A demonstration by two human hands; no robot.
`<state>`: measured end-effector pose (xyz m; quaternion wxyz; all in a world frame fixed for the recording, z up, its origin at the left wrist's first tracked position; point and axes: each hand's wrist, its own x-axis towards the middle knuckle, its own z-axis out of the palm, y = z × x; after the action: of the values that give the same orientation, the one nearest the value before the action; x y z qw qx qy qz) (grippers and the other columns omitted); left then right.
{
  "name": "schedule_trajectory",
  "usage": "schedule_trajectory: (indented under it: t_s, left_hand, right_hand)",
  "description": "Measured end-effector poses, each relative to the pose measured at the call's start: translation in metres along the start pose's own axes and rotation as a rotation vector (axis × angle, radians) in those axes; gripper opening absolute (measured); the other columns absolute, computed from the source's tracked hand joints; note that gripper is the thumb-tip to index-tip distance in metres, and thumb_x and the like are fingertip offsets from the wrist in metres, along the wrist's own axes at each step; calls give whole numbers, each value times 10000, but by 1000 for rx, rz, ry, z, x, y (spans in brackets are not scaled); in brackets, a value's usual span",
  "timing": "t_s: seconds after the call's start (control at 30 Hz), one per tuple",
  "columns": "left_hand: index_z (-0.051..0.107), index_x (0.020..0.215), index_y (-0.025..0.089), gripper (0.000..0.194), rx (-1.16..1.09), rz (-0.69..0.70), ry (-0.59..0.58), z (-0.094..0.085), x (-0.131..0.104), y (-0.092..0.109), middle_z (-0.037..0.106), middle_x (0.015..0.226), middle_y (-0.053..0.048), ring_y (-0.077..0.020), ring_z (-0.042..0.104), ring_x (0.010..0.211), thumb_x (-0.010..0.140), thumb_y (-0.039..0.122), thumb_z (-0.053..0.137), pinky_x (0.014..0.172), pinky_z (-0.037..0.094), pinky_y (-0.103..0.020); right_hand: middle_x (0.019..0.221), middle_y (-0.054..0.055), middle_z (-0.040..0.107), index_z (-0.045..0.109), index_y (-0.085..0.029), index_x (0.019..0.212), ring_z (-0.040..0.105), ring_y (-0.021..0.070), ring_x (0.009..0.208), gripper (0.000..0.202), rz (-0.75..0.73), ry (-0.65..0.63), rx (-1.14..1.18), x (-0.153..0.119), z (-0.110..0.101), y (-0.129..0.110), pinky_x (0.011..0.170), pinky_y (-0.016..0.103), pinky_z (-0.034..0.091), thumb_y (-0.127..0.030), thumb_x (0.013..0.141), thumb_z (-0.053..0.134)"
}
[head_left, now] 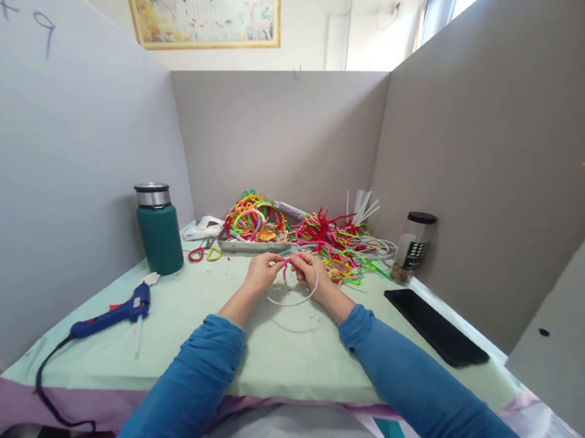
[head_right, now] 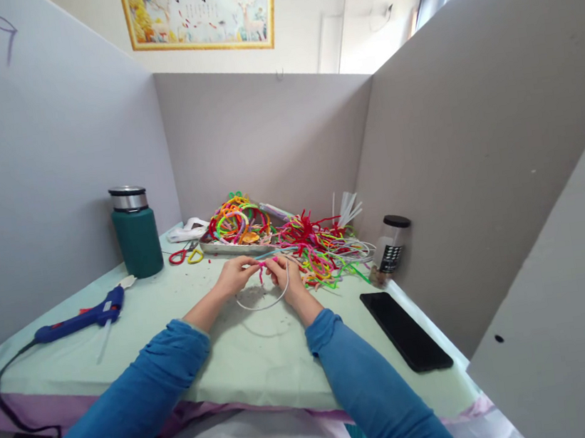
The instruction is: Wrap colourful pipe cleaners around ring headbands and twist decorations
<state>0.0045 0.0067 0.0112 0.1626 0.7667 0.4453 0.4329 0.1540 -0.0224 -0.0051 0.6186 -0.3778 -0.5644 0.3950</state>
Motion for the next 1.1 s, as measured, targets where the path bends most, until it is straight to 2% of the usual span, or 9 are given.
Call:
schedule_trajectory:
  t_s: [0.17, 0.3, 0.4, 0.6, 0.77, 0.97, 1.1]
  left_hand:
    - [714, 755, 139, 233, -130, -66, -86, 0, 1, -1, 672, 652, -15, -134, 569, 627, 758, 349, 615, 610, 422, -232]
    - [670, 788, 119, 347, -347, -212, -228, -1, -4, 3, 445, 416, 57, -80, 369, 390, 758, 457, 598, 421, 289, -215]
    - [615, 744, 134, 364, -471, -285, -328, -4, -8, 7, 348, 366, 82, -67, 277, 334, 753, 498, 598, 380, 229, -215]
    - [543, 672, 166, 341, -594, -359, -446, -9, -10, 11, 338, 352, 78, -61, 248, 324, 771, 488, 592, 385, 219, -222]
    - [499, 631, 177, 307, -649, -381, -470, -9, -11, 12, 322, 363, 73, -59, 250, 330, 770, 433, 595, 385, 206, -232]
    - [515, 660, 167, 205, -599, -274, -470, -7, -10, 9, 400, 430, 66, -58, 317, 368, 683, 329, 639, 398, 238, -221]
    - [531, 699, 157, 195, -507, -210, -412, -4, -10, 6, 451, 507, 70, -51, 349, 391, 605, 260, 668, 407, 269, -211]
  right_hand:
    - [517, -36, 468, 519, -188, 595, 347, 76, 423, 338, 7, -4, 5, 1, 0, 1, 422, 242, 232, -487, 705, 629]
    - [526, -32, 471, 523, -188, 598, 351, 80, 433, 344, -2, -13, -8, 2, -1, 4, 428, 242, 237, -496, 714, 625]
    - [530, -35, 472, 513, -193, 607, 343, 80, 432, 345, 4, -24, 0, 2, -1, 5, 428, 241, 239, -500, 710, 634]
    - [537, -36, 480, 512, -191, 601, 342, 80, 439, 342, 8, -36, 16, 2, 0, 5, 426, 241, 236, -489, 701, 646]
    - [539, -36, 486, 514, -190, 604, 348, 82, 448, 329, 5, -34, 35, 0, 0, 3, 424, 237, 242, -472, 696, 656]
    - [537, -34, 495, 522, -189, 603, 345, 77, 422, 333, 41, -28, 76, 3, -2, 5, 408, 237, 220, -483, 687, 655]
    - [542, -31, 504, 541, -186, 612, 358, 73, 419, 322, 21, -54, 62, 5, -2, 9, 407, 228, 236, -477, 708, 642]
